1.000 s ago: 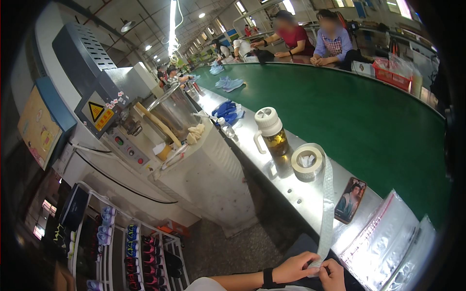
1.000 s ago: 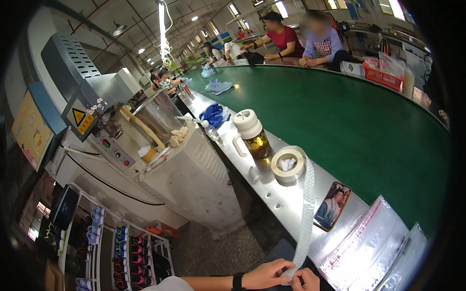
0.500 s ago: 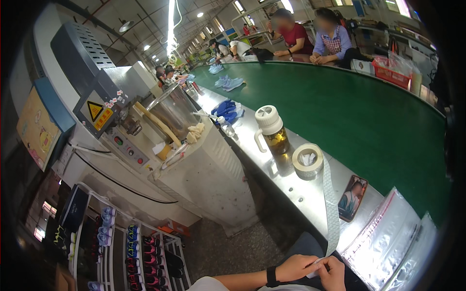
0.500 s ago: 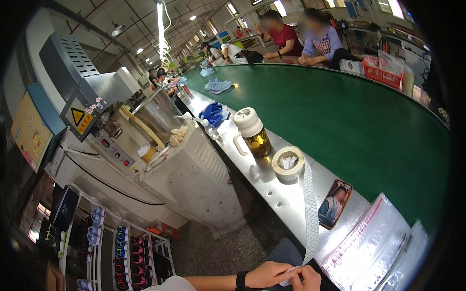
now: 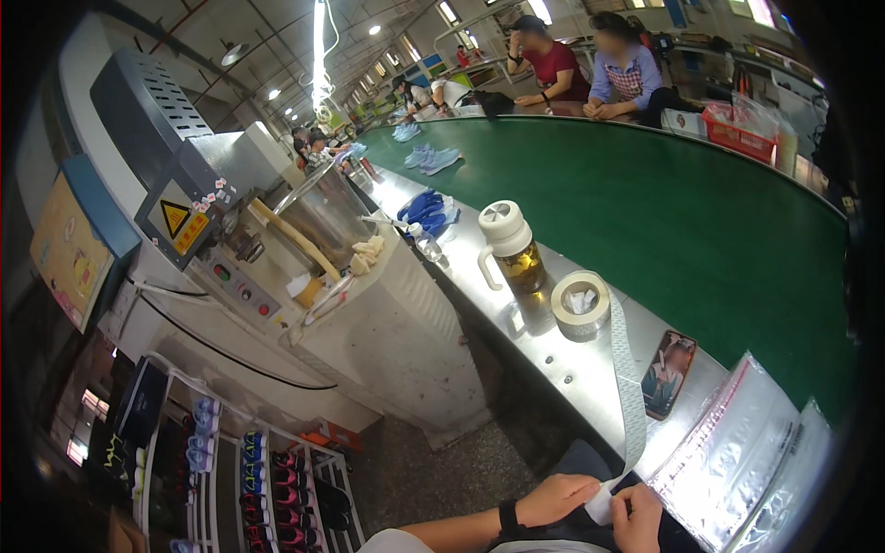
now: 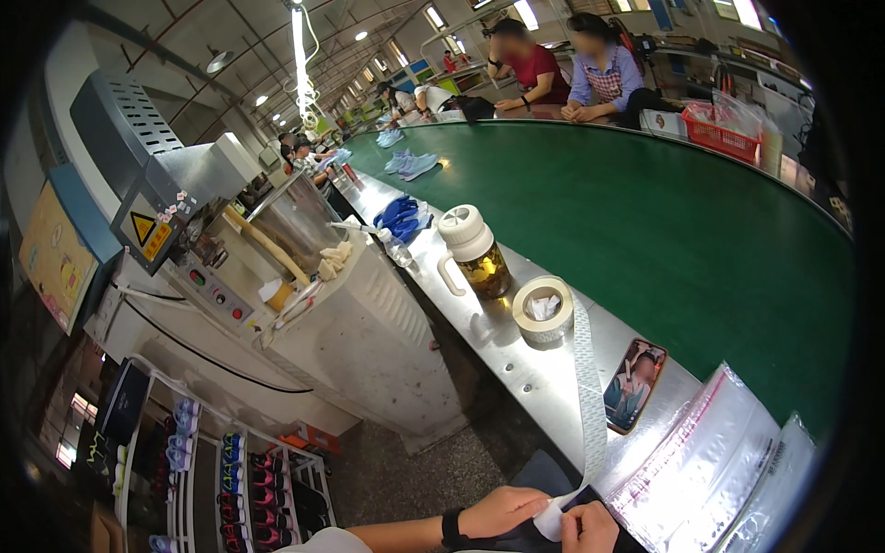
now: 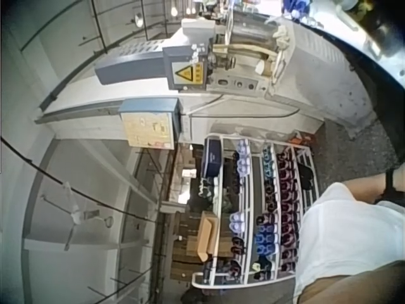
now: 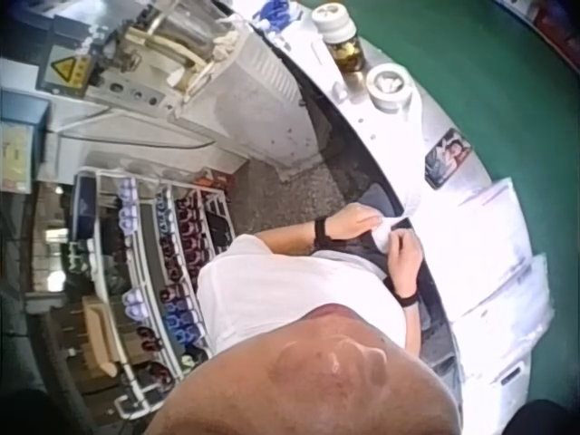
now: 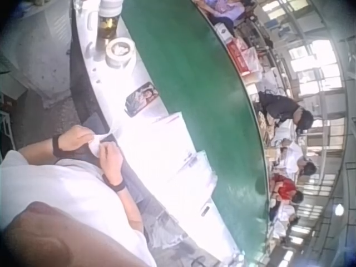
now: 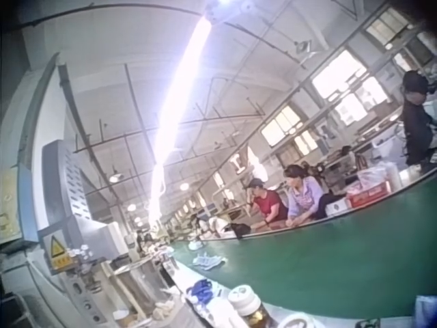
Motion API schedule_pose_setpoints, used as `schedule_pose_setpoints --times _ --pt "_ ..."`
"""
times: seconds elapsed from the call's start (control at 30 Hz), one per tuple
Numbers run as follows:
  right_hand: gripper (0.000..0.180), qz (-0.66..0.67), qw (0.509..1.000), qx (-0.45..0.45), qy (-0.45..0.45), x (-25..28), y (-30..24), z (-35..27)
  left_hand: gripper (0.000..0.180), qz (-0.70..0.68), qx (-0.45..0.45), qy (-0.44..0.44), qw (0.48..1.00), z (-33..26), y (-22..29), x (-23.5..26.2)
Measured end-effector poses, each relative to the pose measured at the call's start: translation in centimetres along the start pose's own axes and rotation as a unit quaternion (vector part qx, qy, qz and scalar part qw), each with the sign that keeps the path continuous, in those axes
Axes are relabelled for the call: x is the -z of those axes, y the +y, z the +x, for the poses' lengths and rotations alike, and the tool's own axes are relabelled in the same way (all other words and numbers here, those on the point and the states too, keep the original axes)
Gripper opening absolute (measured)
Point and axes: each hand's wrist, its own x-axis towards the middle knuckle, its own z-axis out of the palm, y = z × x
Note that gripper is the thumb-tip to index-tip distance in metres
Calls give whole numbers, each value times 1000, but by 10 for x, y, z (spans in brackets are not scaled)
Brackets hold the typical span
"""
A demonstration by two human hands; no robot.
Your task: The recorder is labeling and packing pairs of light blue athletic shoes into plastic bags at a factory workstation.
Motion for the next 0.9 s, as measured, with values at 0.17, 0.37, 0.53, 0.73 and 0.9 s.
schedule_pose_setpoints --times 0.17,0.37,0.53,0.73,0.9 --pt "10 -116 993 -11 24 8 17 -25 20 19 11 101 995 17 10 25" --pt "18 -6 987 -144 77 53 16 -27 24 118 -206 -23 971 56 25 -1" --pt "26 -248 926 -59 277 53 72 -7 41 227 -338 -115 906 75 15 -58" --pt "27 -327 898 -99 277 38 93 -3 58 248 -207 -256 911 77 6 -67" --pt "30 -291 909 -92 286 41 94 3 59 239 -210 -250 914 74 2 -67"
